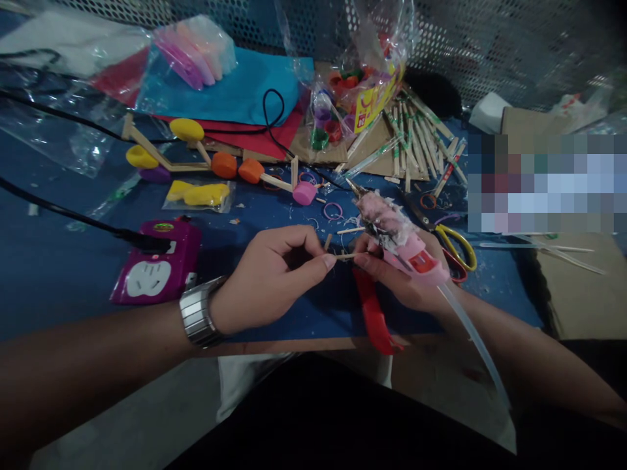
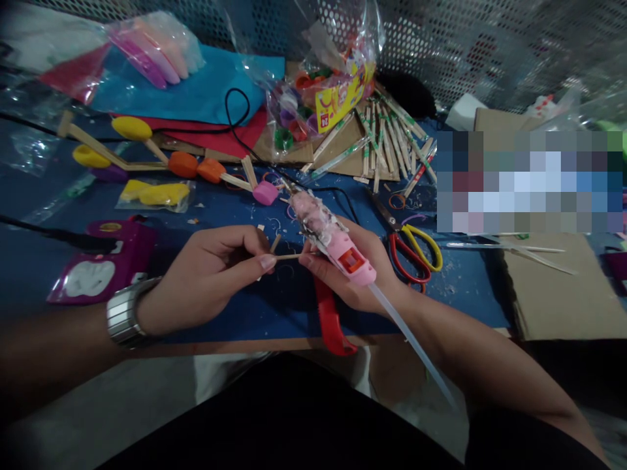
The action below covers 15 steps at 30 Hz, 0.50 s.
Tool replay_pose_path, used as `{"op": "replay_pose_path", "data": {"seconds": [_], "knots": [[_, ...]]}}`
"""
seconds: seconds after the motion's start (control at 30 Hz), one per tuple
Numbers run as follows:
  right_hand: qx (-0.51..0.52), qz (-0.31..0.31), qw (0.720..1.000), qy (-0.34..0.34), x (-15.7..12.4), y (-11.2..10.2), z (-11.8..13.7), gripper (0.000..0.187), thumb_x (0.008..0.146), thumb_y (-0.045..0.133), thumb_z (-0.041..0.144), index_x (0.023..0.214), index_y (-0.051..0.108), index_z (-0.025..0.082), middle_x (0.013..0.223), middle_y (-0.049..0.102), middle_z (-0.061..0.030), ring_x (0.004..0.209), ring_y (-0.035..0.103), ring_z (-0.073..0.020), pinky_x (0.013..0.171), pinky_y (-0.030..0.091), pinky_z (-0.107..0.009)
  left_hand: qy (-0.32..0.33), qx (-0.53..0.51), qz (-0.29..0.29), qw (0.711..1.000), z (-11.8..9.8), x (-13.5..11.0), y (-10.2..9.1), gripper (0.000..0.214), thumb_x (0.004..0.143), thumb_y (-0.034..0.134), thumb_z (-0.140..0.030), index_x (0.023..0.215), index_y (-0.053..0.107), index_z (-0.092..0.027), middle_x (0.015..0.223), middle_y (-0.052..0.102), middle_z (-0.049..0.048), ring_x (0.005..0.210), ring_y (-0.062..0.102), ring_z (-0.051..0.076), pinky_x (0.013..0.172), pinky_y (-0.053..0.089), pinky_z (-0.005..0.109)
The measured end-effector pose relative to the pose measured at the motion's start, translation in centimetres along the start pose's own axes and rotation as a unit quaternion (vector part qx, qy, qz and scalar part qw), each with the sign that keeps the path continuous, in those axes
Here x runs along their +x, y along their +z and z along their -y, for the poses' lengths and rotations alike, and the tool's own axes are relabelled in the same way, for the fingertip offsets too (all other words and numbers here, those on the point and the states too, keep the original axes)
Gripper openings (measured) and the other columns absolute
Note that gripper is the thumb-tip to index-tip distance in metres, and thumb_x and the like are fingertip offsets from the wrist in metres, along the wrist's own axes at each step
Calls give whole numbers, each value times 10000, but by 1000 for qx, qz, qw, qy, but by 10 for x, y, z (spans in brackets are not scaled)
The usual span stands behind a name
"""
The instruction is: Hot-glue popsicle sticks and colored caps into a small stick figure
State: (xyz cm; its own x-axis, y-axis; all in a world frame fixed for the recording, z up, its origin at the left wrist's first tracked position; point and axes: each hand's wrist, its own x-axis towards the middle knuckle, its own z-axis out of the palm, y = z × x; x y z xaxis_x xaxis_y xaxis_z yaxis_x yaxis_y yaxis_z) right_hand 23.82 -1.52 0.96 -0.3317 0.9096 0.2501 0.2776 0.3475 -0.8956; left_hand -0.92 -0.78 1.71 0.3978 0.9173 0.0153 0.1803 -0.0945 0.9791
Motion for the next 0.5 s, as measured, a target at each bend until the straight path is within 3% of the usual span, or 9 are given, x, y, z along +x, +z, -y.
{"op": "replay_pose_path", "data": {"seconds": [0.27,0.37,0.5], "knots": [[-61,26,998,-19,1,-6,8,188,940,847,253,958,660,260,830,723,10,687,660,-165,633,571,-306,-3,-40,-36,999,0,0,0,218,925,721,-294,780,580,-211,748,596,-5,690,505,148,618,401,298],[-78,35,996,-27,2,-7,9,168,943,821,220,955,656,248,830,706,4,698,652,-165,648,578,-302,0,-42,-50,998,-1,0,0,210,929,718,-283,775,595,-211,751,606,2,706,522,155,624,404,301],[-57,1,998,-32,3,-6,10,161,939,807,224,895,655,253,832,698,-4,724,657,-182,763,624,-347,10,-42,-72,997,-3,0,0,223,923,721,-274,748,598,-209,717,583,1,691,504,153,603,392,296]]}}
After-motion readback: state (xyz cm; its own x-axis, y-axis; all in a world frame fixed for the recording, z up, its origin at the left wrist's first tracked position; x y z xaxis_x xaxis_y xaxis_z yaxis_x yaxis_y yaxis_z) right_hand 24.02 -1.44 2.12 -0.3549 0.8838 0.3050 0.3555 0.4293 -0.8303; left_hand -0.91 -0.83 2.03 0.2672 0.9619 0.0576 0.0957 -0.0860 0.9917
